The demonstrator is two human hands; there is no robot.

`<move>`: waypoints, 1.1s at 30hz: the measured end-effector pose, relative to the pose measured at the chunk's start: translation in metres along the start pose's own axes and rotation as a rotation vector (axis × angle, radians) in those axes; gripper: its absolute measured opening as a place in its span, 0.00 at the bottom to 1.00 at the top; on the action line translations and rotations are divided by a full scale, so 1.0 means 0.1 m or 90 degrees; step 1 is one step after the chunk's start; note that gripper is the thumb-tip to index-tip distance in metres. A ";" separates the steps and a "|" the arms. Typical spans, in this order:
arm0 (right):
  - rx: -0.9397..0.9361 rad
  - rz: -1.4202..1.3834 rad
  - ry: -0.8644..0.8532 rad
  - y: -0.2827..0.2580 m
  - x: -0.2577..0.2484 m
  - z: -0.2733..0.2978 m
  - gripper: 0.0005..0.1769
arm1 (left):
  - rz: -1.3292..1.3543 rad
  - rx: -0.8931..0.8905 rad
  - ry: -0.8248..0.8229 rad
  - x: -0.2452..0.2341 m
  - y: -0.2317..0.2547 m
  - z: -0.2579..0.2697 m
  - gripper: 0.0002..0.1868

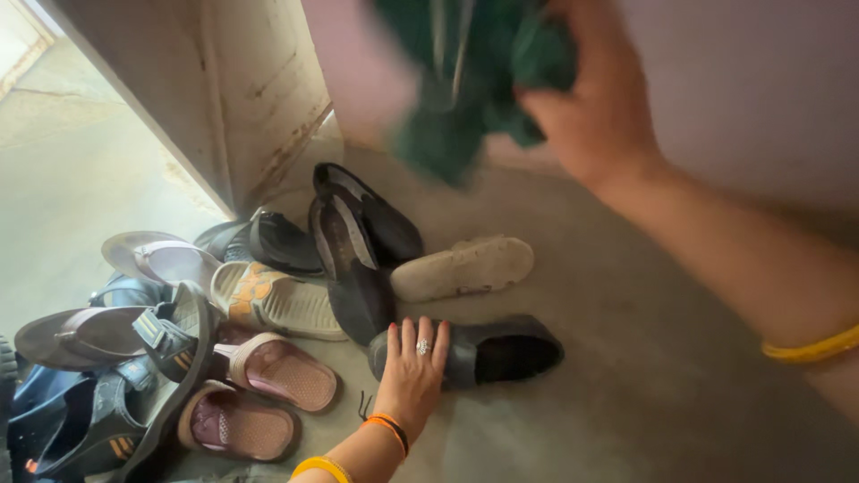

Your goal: The person wipes several pairs of shoes with a green cloth. They handle the shoes one at a time, picking them up from a pile on the floor, wiping the exterior surfaces, and placing them back down.

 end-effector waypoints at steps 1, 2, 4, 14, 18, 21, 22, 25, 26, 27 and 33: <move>0.000 0.020 0.017 0.02 0.02 0.08 0.27 | -0.007 -0.002 -0.009 0.03 0.00 0.00 0.38; -0.002 0.041 0.036 0.01 0.09 0.26 0.30 | -0.012 -0.004 0.001 0.03 0.00 -0.01 0.37; 0.091 0.012 -0.060 0.03 0.46 0.81 0.43 | -0.022 -0.008 0.019 0.03 -0.01 -0.01 0.36; 0.131 0.131 -0.292 0.09 0.48 0.63 0.23 | 0.021 -0.001 -0.029 0.01 -0.05 -0.08 0.38; 0.099 -0.002 -0.039 0.08 -0.09 0.24 0.23 | 0.033 0.014 -0.013 -0.03 -0.06 -0.09 0.41; 0.078 0.092 -0.043 -0.07 0.23 0.92 0.32 | 0.046 0.011 -0.028 0.07 -0.07 -0.10 0.38; 0.276 0.030 -0.350 0.11 0.71 1.48 0.25 | 0.060 0.010 -0.026 0.11 -0.07 -0.10 0.37; 0.224 0.134 -0.806 -0.10 1.15 2.51 0.17 | 0.025 -0.013 0.058 0.07 -0.07 -0.14 0.35; 0.254 0.143 -0.756 -0.03 1.11 2.43 0.18 | 0.023 -0.018 0.061 0.09 -0.05 -0.16 0.36; 0.283 0.153 -0.705 0.02 1.06 2.31 0.18 | 0.022 -0.022 0.065 0.09 -0.03 -0.18 0.37; 0.049 -0.020 -0.018 0.00 -0.20 0.38 0.23 | 0.034 -0.012 -0.128 0.19 -0.07 -0.24 0.39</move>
Point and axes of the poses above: each hand's wrist, its own z-axis away from the middle knuckle, its own x-axis out of the palm, y = z × x, the point moved 10 cm from there along -z, towards the middle knuckle
